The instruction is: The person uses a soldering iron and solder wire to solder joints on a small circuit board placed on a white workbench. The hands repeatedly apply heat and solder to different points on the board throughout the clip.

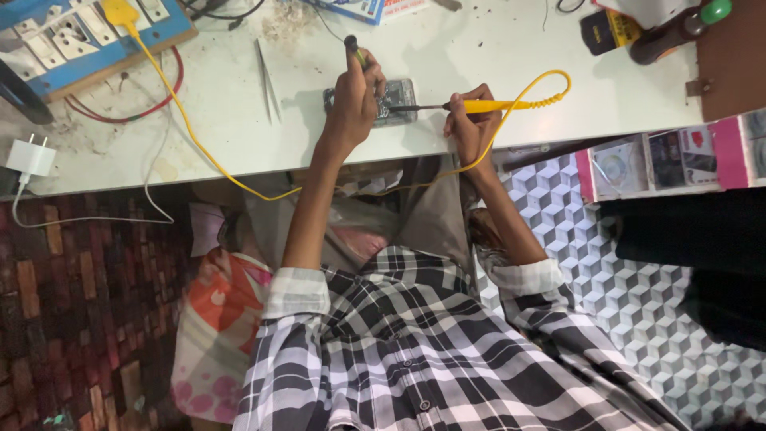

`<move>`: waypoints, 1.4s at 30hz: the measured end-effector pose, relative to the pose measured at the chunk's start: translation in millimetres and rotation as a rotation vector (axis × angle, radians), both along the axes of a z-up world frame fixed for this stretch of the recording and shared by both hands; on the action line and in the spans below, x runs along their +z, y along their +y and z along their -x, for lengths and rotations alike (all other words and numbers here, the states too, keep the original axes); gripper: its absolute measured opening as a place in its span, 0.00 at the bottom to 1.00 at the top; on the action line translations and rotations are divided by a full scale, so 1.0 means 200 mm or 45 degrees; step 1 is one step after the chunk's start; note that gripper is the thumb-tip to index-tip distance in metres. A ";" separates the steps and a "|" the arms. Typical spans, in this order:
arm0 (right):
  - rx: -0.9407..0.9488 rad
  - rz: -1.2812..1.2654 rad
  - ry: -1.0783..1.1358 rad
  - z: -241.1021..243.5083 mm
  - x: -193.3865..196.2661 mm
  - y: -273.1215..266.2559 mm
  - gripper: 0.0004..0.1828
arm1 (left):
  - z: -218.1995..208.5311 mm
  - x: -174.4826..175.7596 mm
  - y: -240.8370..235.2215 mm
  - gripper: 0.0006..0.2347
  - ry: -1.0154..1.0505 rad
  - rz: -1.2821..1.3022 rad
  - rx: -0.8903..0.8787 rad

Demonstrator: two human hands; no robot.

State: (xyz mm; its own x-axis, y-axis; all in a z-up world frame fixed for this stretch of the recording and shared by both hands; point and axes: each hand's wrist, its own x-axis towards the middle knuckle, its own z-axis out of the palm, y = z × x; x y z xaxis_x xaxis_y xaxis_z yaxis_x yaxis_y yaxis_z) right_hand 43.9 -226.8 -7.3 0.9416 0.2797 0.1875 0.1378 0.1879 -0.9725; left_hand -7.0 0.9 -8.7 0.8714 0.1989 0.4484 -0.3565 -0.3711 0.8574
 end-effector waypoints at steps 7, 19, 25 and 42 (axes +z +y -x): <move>-0.025 0.048 -0.089 0.02 -0.01 -0.02 0.13 | 0.01 -0.02 0.01 0.07 -0.038 -0.058 -0.071; -0.197 0.133 -0.039 0.05 0.00 0.02 0.15 | 0.01 -0.05 0.01 0.06 0.016 0.070 -0.061; -0.183 0.140 0.024 0.00 0.08 0.07 0.13 | -0.03 0.00 0.03 0.06 0.050 0.039 -0.009; -0.078 -0.123 0.058 -0.06 -0.08 0.02 0.13 | 0.03 -0.02 0.00 0.05 0.114 0.006 0.032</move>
State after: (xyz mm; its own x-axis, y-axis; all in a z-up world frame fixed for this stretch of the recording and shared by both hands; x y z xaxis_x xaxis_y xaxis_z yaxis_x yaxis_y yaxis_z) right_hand 56.2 -222.1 -22.7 0.9646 0.2037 0.1675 0.1082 0.2737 -0.9557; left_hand -12.4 0.3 -12.2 0.9026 0.2232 0.3680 -0.2690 -0.3748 0.8872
